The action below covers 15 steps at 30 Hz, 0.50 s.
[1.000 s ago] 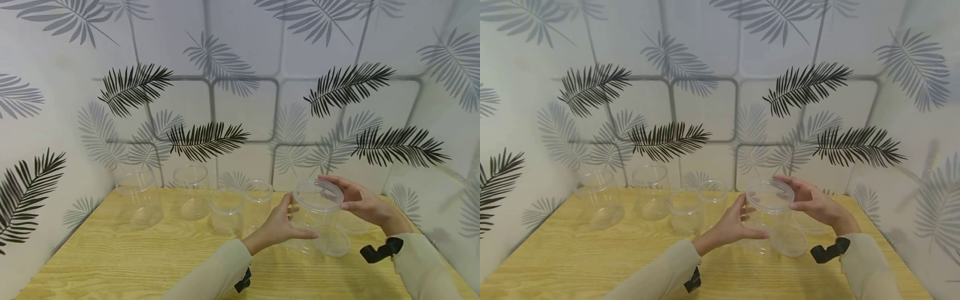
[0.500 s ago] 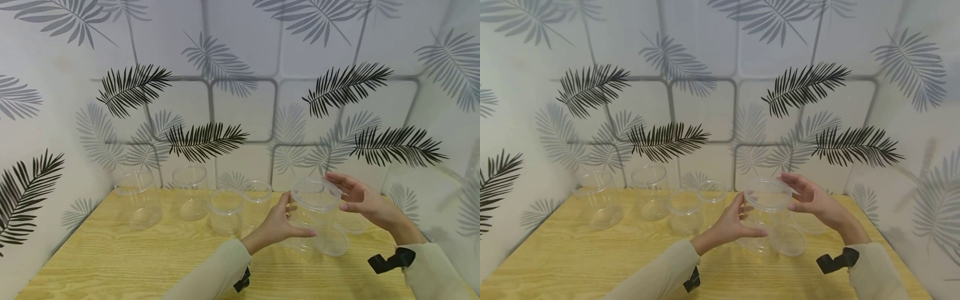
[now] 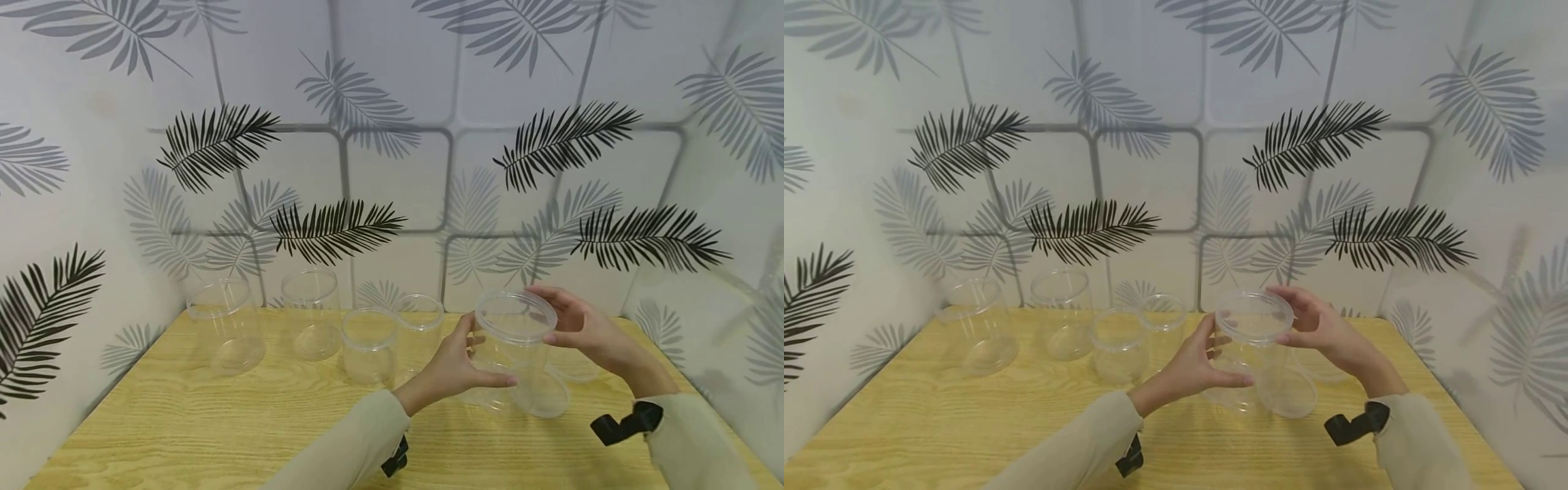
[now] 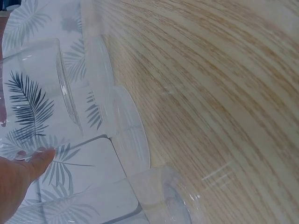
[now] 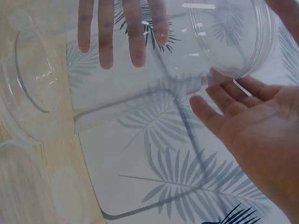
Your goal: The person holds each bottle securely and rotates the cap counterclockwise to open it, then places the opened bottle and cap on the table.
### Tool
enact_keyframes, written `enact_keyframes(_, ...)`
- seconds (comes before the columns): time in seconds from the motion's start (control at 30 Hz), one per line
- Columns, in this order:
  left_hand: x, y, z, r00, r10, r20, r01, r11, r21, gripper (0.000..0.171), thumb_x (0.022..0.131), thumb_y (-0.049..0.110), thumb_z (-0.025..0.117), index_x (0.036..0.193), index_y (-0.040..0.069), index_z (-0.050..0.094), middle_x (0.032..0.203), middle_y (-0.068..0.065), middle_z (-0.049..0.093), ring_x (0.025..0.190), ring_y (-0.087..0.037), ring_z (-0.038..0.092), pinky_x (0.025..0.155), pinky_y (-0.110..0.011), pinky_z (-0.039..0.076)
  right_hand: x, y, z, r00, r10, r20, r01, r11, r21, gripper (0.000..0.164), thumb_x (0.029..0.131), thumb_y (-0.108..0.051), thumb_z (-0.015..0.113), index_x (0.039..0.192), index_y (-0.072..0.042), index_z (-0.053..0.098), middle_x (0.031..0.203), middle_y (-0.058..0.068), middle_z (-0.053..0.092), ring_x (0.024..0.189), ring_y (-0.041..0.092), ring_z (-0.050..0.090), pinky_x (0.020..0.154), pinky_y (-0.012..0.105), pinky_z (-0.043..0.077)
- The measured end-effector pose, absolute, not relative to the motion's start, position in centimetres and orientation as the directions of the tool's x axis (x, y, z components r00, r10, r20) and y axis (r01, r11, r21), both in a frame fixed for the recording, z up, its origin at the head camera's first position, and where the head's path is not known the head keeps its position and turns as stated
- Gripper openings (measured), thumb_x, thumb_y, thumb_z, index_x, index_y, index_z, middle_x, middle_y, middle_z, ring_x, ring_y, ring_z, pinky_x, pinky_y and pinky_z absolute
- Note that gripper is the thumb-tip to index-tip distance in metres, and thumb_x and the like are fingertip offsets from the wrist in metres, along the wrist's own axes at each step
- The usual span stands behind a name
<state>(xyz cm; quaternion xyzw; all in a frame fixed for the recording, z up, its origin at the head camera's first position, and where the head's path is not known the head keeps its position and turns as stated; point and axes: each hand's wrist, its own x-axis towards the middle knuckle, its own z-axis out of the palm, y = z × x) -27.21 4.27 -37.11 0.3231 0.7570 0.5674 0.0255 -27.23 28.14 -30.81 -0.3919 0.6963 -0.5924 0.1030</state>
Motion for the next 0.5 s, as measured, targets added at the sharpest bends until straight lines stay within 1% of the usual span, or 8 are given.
enact_keyframes(0.1, -27.2, 4.3, -37.1, -0.787, 0.524, 0.325, 0.460, 0.148, 0.875, 0.090, 0.069, 0.024, 0.080, 0.138, 0.033, 0.023, 0.134, 0.004, 0.038, 0.125, -0.024, 0.044, 0.099, -0.035, 0.040, -28.0, 28.4, -31.1, -0.611, -0.722, 0.325, -0.367, -0.105, -0.924, 0.066, 0.090, 0.008, 0.047, 0.145, -0.001, 0.012, 0.143, -0.001, 0.031, 0.124, 0.009, 0.042, 0.093, 0.027, 0.047)
enact_keyframes(0.27, -27.2, 4.3, -37.1, -0.783, 0.534, 0.318, 0.454, 0.142, 0.880, 0.089, 0.069, 0.024, 0.080, 0.137, 0.032, 0.024, 0.134, 0.003, 0.039, 0.124, -0.024, 0.045, 0.100, -0.039, 0.040, -28.8, 28.8, -31.3, -0.523, -0.785, 0.333, -0.280, -0.211, -0.937, 0.068, 0.091, 0.004, 0.045, 0.145, 0.001, 0.004, 0.147, 0.003, 0.027, 0.130, 0.016, 0.036, 0.100, 0.029, 0.040)
enact_keyframes(0.4, -27.2, 4.3, -37.1, -0.783, 0.538, 0.312, 0.450, 0.144, 0.882, 0.090, 0.069, 0.023, 0.081, 0.138, 0.032, 0.023, 0.134, 0.003, 0.038, 0.125, -0.025, 0.044, 0.101, -0.040, 0.040, -29.0, 28.8, -31.4, -0.483, -0.808, 0.336, -0.252, -0.240, -0.938, 0.069, 0.092, 0.003, 0.043, 0.145, 0.001, -0.001, 0.148, 0.005, 0.024, 0.132, 0.018, 0.033, 0.103, 0.031, 0.037)
enact_keyframes(0.5, -27.2, 4.3, -37.0, -0.783, 0.535, 0.319, 0.458, 0.148, 0.877, 0.092, 0.069, 0.022, 0.081, 0.139, 0.031, 0.022, 0.134, 0.002, 0.038, 0.126, -0.028, 0.043, 0.101, -0.040, 0.040, -28.9, 28.9, -31.3, -0.484, -0.806, 0.342, -0.264, -0.238, -0.935, 0.070, 0.092, 0.002, 0.044, 0.145, 0.000, -0.002, 0.150, 0.005, 0.022, 0.131, 0.017, 0.034, 0.103, 0.031, 0.038)
